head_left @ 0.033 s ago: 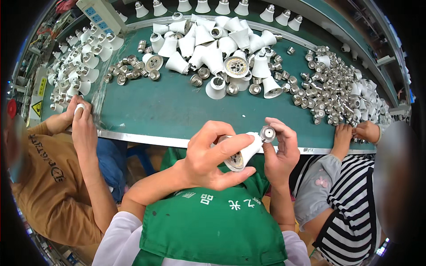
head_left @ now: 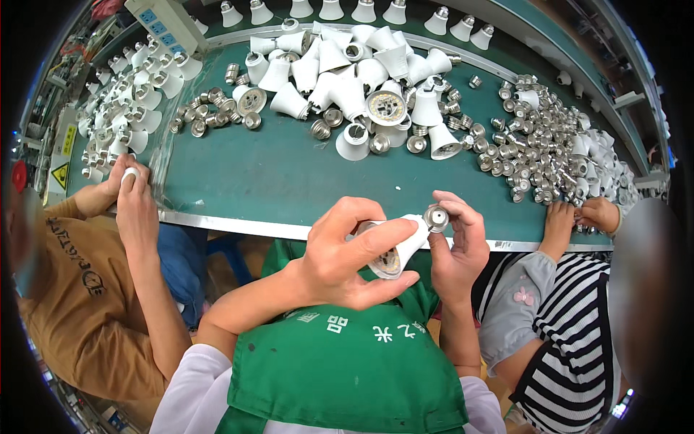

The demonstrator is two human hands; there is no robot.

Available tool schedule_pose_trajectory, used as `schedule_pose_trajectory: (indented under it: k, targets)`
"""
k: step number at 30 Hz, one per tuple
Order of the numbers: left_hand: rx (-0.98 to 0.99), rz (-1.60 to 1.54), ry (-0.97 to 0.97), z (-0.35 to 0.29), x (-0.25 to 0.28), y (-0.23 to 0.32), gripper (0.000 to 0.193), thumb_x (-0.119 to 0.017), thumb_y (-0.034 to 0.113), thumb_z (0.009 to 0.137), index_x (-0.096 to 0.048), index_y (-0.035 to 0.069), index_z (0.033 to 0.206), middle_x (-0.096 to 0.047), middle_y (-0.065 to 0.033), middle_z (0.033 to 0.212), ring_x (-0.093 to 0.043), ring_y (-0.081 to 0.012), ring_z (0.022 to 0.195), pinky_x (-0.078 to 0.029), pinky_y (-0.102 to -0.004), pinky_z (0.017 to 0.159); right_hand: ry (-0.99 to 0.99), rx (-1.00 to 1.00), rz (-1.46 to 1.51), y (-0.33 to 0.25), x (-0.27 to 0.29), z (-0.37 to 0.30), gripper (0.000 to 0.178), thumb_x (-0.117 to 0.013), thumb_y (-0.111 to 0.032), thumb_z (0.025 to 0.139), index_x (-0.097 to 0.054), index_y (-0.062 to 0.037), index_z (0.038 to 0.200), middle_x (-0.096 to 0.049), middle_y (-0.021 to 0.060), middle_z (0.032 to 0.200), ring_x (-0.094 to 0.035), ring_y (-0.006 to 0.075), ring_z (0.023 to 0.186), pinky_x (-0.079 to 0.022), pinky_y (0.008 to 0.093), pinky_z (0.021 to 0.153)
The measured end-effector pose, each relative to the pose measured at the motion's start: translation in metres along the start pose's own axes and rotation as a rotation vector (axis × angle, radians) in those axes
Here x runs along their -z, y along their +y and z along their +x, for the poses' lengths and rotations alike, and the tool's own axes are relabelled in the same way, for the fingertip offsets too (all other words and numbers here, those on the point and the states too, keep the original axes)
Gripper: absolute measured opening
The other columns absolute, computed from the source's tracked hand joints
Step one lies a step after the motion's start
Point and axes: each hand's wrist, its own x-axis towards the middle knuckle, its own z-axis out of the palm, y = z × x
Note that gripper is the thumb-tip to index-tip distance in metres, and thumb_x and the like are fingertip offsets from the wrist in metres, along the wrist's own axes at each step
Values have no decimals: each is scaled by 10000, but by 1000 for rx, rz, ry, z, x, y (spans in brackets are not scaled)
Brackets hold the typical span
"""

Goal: The person assembles the base of LED bulbs by hand, attaching metal screw bases to light bulb housings with LED components.

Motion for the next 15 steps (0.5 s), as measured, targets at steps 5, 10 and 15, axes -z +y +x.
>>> schedule_pose_trajectory:
  k: [5,10,15]
  targets:
    - [-84,68,-26,0,-2,-3,530,-764,168,506,-610,42,997,-486,-104,888,-469,-151,661,-389,-236,492,-1,55,-7,-3,-3,0,291,-619,93,696,-533,5,960,-603,143,981,-583,173,853,-469,259,719]
    - [-101,81,-19,-3,-3,-5,541,-766,156,497,-610,43,1003,-487,-103,878,-472,-158,666,-390,-242,494,-33,113,-69,-7,-2,3,344,-622,125,627,-573,-6,942,-611,135,949,-589,205,832,-468,277,709]
    - [194,-164,-26,-7,-2,-20,386,-665,189,672,-547,20,998,-495,-103,810,-485,-206,708,-406,-287,598,-181,234,-176,-13,4,9,399,-641,131,557,-620,-19,926,-618,127,901,-592,233,809,-469,293,705]
